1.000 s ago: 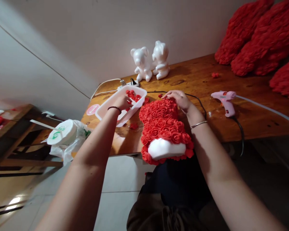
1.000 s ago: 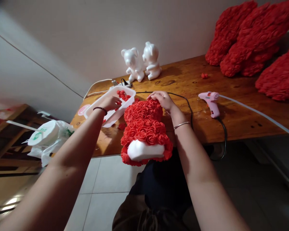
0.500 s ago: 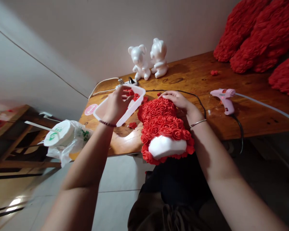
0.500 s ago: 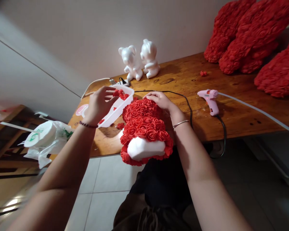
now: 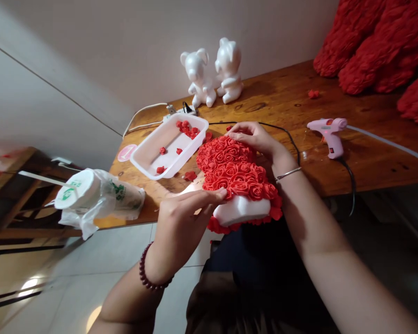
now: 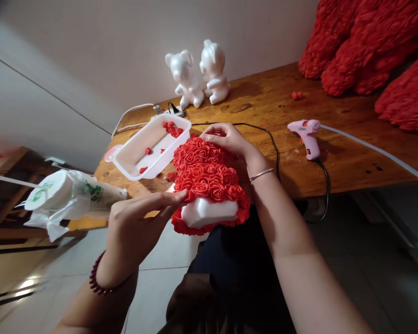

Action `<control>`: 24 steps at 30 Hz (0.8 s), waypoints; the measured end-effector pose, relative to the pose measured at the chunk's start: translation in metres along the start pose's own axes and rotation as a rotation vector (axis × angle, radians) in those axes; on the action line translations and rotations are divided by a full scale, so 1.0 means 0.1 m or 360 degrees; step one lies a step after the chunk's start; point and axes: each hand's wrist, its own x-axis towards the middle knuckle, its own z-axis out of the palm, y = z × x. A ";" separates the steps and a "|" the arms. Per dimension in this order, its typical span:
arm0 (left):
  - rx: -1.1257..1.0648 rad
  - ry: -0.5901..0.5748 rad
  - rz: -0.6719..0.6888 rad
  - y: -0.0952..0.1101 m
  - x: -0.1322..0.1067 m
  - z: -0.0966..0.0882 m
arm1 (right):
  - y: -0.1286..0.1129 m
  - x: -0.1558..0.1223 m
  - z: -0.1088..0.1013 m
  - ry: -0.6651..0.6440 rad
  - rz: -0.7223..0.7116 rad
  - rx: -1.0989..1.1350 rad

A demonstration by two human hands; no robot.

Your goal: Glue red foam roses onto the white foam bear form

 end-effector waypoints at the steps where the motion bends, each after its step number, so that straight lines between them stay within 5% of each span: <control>1: 0.0018 0.0025 -0.0017 0.01 0.00 0.03 | 0.01 0.01 0.01 0.0022 -0.0002 -0.0003; 8: 0.0051 0.0168 -0.0131 0.10 -0.05 0.16 | 0.13 0.09 0.08 0.0125 -0.0081 -0.0013; 16: 0.0011 0.0015 -0.0058 0.15 -0.12 0.20 | 0.18 0.12 0.12 0.0140 -0.0107 -0.0008; 24: 0.0363 0.0299 -0.0163 0.36 -0.24 0.41 | 0.18 0.13 0.11 0.0093 -0.0112 -0.0002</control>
